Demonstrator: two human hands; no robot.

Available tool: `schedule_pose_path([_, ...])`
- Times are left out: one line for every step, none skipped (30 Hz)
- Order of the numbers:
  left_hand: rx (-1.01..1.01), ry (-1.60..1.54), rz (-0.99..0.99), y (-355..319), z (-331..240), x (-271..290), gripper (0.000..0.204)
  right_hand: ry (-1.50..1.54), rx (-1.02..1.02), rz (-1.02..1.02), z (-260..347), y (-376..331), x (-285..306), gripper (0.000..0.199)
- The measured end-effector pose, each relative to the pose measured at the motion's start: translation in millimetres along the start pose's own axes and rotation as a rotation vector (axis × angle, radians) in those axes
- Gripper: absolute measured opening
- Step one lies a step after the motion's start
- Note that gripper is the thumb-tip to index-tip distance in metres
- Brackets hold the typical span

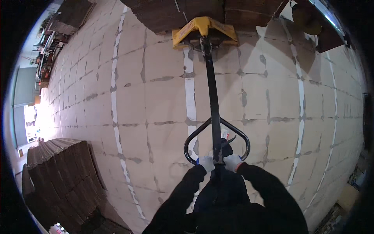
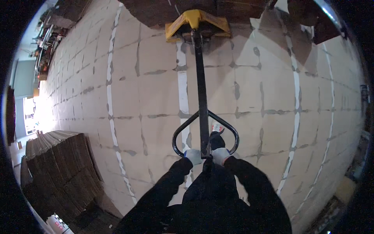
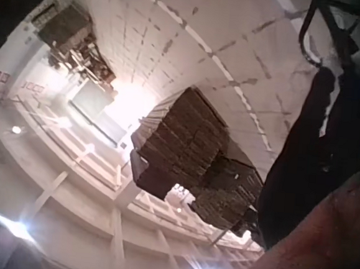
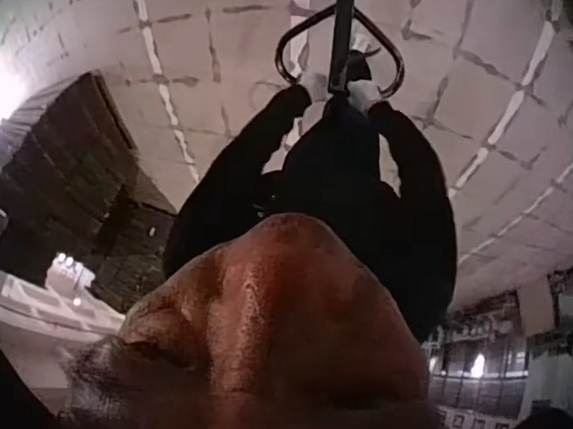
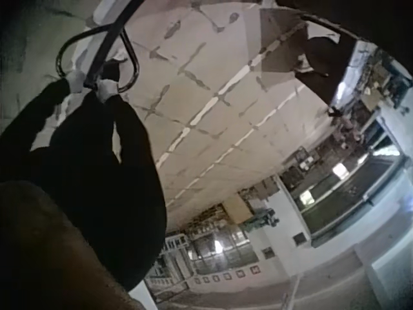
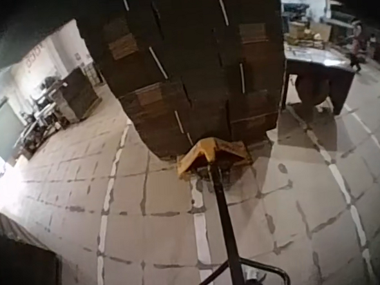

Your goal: Tagging and moving a pallet of corrugated board using a manual pallet jack in a warehouse.

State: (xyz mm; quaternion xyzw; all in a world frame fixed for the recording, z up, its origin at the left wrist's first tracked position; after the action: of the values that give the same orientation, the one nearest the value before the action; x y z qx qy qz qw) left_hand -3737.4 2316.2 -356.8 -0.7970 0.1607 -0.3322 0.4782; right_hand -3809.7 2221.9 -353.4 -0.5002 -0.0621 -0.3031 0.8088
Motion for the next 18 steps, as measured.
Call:
schedule_pose_path([-0.017,-0.003,-0.019,13.0,4.2,-6.7,0.033,0.001,-0.009,0.017,-0.6,8.4,-2.4,0.019])
schedule_pose_path([-0.041,0.004,-0.026,9.8,0.7,-4.9,0.033,0.018,-0.023,0.033,1.4,10.1,-6.7,0.018])
schedule_pose_path([-0.061,0.010,-0.037,4.9,-2.2,-2.6,0.033,0.014,-0.049,-0.008,-4.0,8.2,-2.3,0.019])
schedule_pose_path([-0.111,0.030,-0.071,-4.8,-7.6,-0.6,0.034,0.004,0.000,-0.011,-1.5,0.6,-4.1,0.020])
schedule_pose_path([-0.173,0.069,-0.116,-29.7,-24.5,42.4,0.035,-0.007,0.034,-0.031,-0.8,-16.4,18.7,0.021])
schedule_pose_path([-0.237,0.109,-0.151,-65.1,-46.3,87.5,0.036,-0.012,0.067,-0.049,8.0,-44.2,41.4,0.022])
schedule_pose_path([-0.236,0.066,-0.106,-84.0,-52.7,108.3,0.042,-0.044,0.054,-0.067,20.0,-74.9,76.7,0.022])
schedule_pose_path([-0.234,0.026,-0.068,-103.2,-59.7,129.5,0.050,-0.081,0.111,-0.162,32.8,-106.9,120.0,0.022])
schedule_pose_path([-0.248,0.093,-0.091,-117.6,-62.0,164.9,0.046,-0.122,0.177,-0.247,48.5,-134.8,165.2,0.023])
schedule_pose_path([-0.251,0.149,-0.121,-133.0,-59.9,198.3,0.043,-0.121,0.103,-0.237,62.1,-160.7,216.2,0.022])
schedule_pose_path([-0.264,0.221,-0.148,-146.6,-63.1,234.0,0.042,-0.092,0.196,-0.290,54.5,-164.0,244.1,0.019])
schedule_pose_path([-0.427,0.062,-0.319,-176.5,-66.9,284.9,0.041,-0.213,0.170,-0.340,74.7,-189.2,300.1,0.014])
schedule_pose_path([-0.427,0.159,-0.274,-195.3,-79.2,331.9,0.040,-0.274,0.221,-0.511,76.5,-210.3,345.2,0.013])
schedule_pose_path([-0.363,-0.223,-0.055,-210.6,-79.6,361.5,0.034,-0.332,0.073,-0.413,85.2,-223.5,381.9,0.022])
schedule_pose_path([-0.358,-0.251,-0.002,-212.4,-84.0,385.3,0.029,-0.292,0.031,-0.418,83.6,-234.0,405.8,0.020])
schedule_pose_path([-0.281,-0.202,-0.005,-215.7,-84.0,398.2,0.031,-0.287,0.014,-0.416,83.5,-236.1,418.3,0.019])
schedule_pose_path([-0.269,-0.182,-0.012,-225.9,-89.8,396.7,0.032,-0.306,0.054,-0.384,87.4,-234.8,414.1,0.019])
schedule_pose_path([-0.258,-0.158,-0.020,-230.6,-92.2,387.7,0.034,-0.323,0.092,-0.357,88.8,-230.6,404.0,0.018])
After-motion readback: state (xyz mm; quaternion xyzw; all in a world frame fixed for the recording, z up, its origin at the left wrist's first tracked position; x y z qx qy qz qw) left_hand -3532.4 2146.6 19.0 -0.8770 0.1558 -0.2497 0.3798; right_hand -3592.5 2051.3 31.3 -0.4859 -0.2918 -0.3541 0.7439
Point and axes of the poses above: each hand's wrist, its own y-axis towards the middle knuckle, its own x-axis out of the back of the hand, z = x × y, the point moved 8 cm from there along y, towards the middle knuckle, and after that the axes turned 15 degrees about z, right-handed, at the moved point
